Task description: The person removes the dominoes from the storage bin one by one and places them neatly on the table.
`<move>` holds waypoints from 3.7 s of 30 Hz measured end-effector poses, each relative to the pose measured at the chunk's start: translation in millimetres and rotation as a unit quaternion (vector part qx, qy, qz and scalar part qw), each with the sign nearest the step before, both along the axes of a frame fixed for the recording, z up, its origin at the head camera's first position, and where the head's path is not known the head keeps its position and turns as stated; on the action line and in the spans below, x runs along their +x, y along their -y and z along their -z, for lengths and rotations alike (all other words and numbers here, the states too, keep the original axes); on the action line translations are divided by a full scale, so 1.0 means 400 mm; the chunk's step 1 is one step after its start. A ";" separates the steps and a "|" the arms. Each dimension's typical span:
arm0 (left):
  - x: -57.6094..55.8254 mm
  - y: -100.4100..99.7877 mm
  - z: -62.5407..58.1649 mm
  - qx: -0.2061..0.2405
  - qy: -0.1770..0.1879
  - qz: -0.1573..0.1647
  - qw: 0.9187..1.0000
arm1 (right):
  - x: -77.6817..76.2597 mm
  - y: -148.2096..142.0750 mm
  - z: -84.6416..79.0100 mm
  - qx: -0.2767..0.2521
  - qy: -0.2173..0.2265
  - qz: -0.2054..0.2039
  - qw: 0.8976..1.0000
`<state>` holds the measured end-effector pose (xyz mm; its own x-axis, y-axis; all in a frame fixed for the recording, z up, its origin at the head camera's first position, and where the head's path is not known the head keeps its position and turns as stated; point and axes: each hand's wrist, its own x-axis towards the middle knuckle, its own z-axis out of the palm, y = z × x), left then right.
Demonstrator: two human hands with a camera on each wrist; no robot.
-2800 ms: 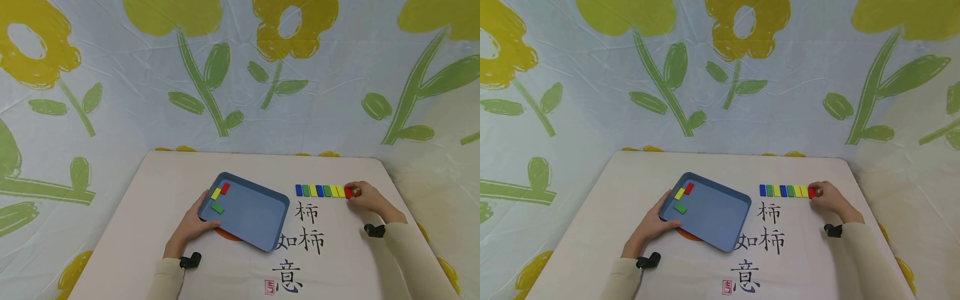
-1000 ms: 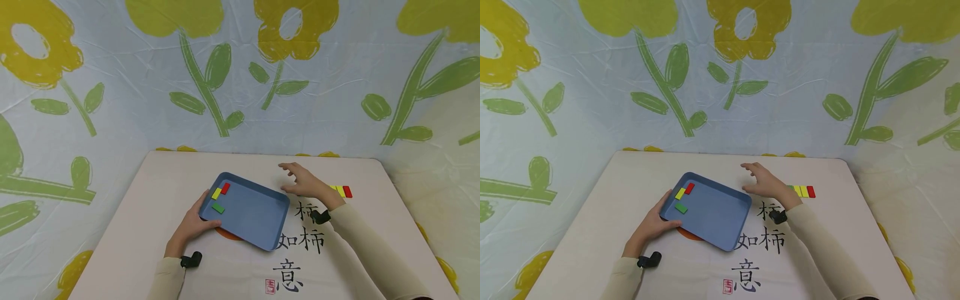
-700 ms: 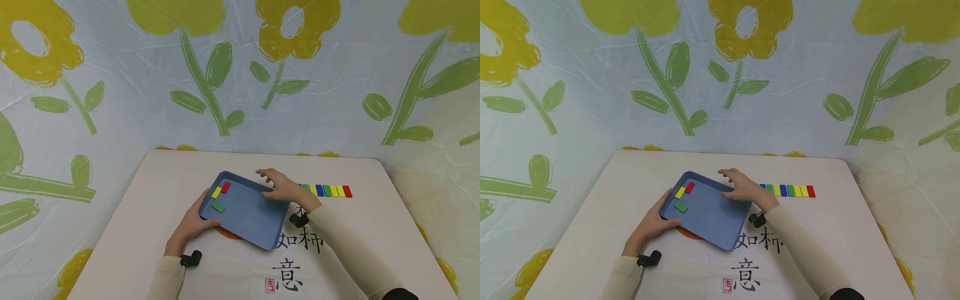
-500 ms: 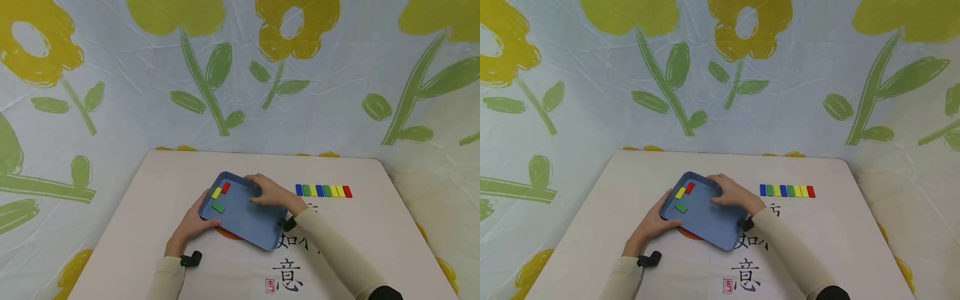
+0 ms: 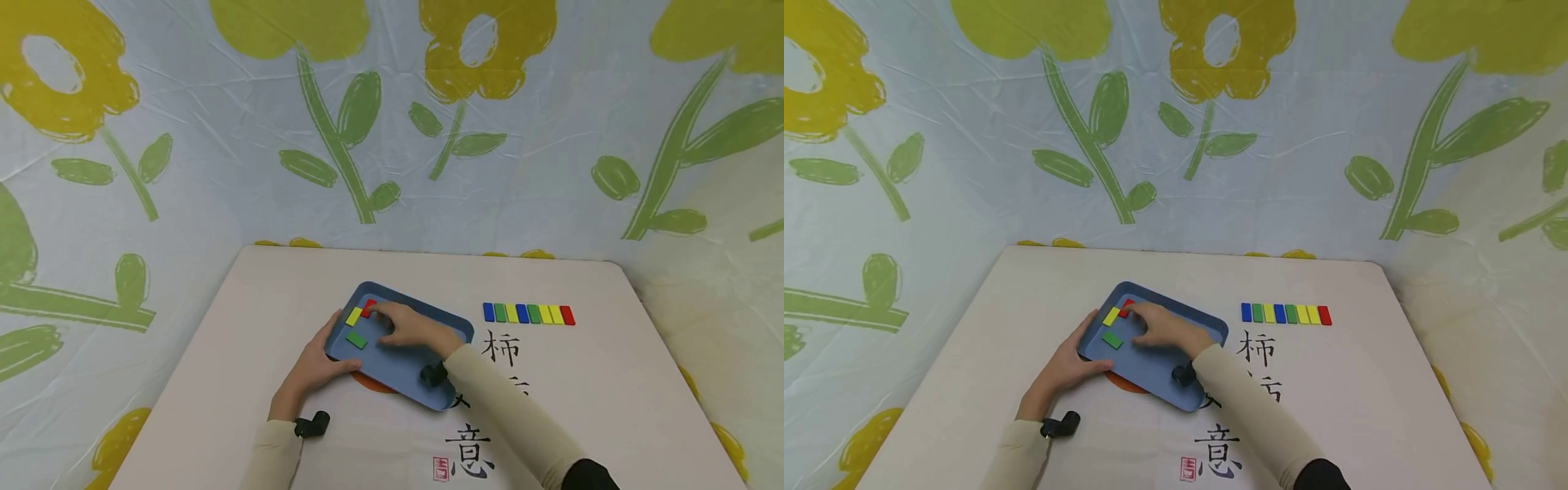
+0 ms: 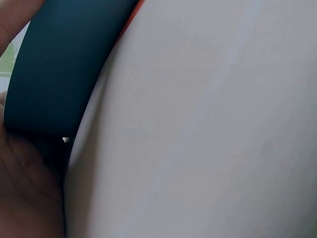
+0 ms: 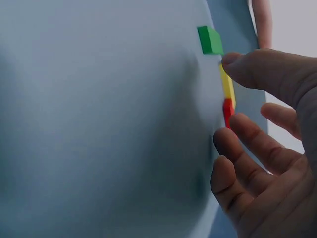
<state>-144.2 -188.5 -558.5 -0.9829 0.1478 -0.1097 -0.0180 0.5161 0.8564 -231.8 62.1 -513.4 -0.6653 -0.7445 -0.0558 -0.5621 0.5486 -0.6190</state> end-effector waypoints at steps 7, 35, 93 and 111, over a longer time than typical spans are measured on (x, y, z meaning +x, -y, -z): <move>-0.002 0.003 0.003 -0.003 -0.007 0.003 1.000 | -0.005 0.037 0.011 0.015 0.006 -0.005 1.000; -0.006 0.005 0.016 0.000 -0.024 0.013 1.000 | 0.010 0.097 0.021 0.054 -0.001 -0.007 0.999; -0.001 0.000 0.011 -0.012 -0.003 -0.003 1.000 | -0.020 -0.285 -0.072 -0.020 -0.009 0.154 0.988; 0.001 -0.003 0.011 -0.014 0.002 -0.004 1.000 | 0.035 -0.577 -0.028 0.008 -0.006 0.269 0.963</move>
<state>-143.7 -187.5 -562.9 -0.9837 0.1361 -0.1173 -0.0259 0.5389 0.8420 -217.7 292.8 -502.3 -0.9552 -0.2908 -0.0544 -0.2008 0.7722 -0.6028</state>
